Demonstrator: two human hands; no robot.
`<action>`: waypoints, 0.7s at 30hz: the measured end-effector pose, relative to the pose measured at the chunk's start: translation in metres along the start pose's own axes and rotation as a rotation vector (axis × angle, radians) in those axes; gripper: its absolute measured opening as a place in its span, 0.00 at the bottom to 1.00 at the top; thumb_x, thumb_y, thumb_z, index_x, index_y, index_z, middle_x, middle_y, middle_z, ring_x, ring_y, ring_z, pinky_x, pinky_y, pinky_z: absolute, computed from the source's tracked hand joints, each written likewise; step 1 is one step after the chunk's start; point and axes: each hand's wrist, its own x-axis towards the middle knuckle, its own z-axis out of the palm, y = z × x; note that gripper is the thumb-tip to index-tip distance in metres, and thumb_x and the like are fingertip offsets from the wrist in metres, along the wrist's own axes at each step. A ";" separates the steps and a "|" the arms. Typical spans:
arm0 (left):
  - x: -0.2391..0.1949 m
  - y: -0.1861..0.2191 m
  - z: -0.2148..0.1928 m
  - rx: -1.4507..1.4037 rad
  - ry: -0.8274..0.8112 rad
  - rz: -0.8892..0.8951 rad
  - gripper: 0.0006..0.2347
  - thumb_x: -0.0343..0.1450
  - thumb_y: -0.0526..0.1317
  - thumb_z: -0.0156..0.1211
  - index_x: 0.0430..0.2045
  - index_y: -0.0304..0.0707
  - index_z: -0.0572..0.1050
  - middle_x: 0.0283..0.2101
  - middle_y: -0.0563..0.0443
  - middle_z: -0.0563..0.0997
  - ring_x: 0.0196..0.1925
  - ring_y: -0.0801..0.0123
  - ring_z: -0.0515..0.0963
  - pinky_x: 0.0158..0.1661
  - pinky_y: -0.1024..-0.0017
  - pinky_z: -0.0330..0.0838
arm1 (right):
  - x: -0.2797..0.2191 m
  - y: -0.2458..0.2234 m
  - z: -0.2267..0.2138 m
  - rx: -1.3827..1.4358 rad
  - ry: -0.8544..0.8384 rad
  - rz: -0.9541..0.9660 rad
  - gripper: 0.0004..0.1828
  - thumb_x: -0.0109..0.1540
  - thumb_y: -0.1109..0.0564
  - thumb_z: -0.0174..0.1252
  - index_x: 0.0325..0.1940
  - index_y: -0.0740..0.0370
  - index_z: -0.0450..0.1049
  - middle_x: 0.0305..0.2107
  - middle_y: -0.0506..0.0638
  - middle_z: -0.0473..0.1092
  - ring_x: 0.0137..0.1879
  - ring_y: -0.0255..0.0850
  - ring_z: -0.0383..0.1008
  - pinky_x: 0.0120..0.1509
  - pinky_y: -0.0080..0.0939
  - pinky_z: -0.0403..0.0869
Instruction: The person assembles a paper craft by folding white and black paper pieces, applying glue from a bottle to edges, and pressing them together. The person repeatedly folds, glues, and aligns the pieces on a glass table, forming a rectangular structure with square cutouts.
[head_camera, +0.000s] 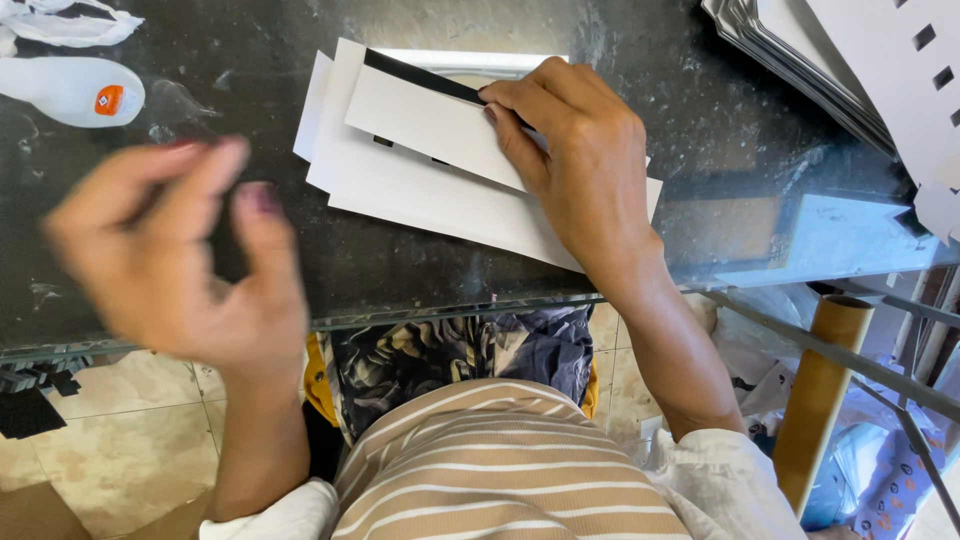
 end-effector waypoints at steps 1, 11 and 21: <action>-0.001 -0.009 -0.007 0.099 0.125 -0.020 0.07 0.78 0.32 0.60 0.43 0.20 0.77 0.44 0.31 0.77 0.47 0.47 0.75 0.53 0.53 0.71 | 0.000 0.001 0.000 -0.009 -0.002 0.003 0.03 0.71 0.66 0.63 0.47 0.70 0.80 0.35 0.54 0.72 0.38 0.48 0.71 0.44 0.46 0.69; -0.020 -0.068 -0.036 -0.001 -0.041 -0.318 0.16 0.86 0.22 0.63 0.61 0.17 0.60 0.64 0.25 0.66 0.69 0.38 0.67 0.70 0.48 0.60 | 0.000 -0.001 0.000 -0.018 0.004 -0.007 0.03 0.71 0.67 0.63 0.47 0.70 0.80 0.35 0.55 0.73 0.39 0.48 0.72 0.42 0.46 0.69; 0.006 -0.039 -0.035 -0.117 -0.136 -0.231 0.09 0.91 0.28 0.47 0.60 0.12 0.66 0.54 0.23 0.73 0.55 0.40 0.77 0.60 0.53 0.72 | -0.005 0.002 0.005 -0.073 0.013 -0.010 0.03 0.71 0.66 0.63 0.47 0.70 0.80 0.34 0.54 0.72 0.38 0.47 0.70 0.39 0.44 0.67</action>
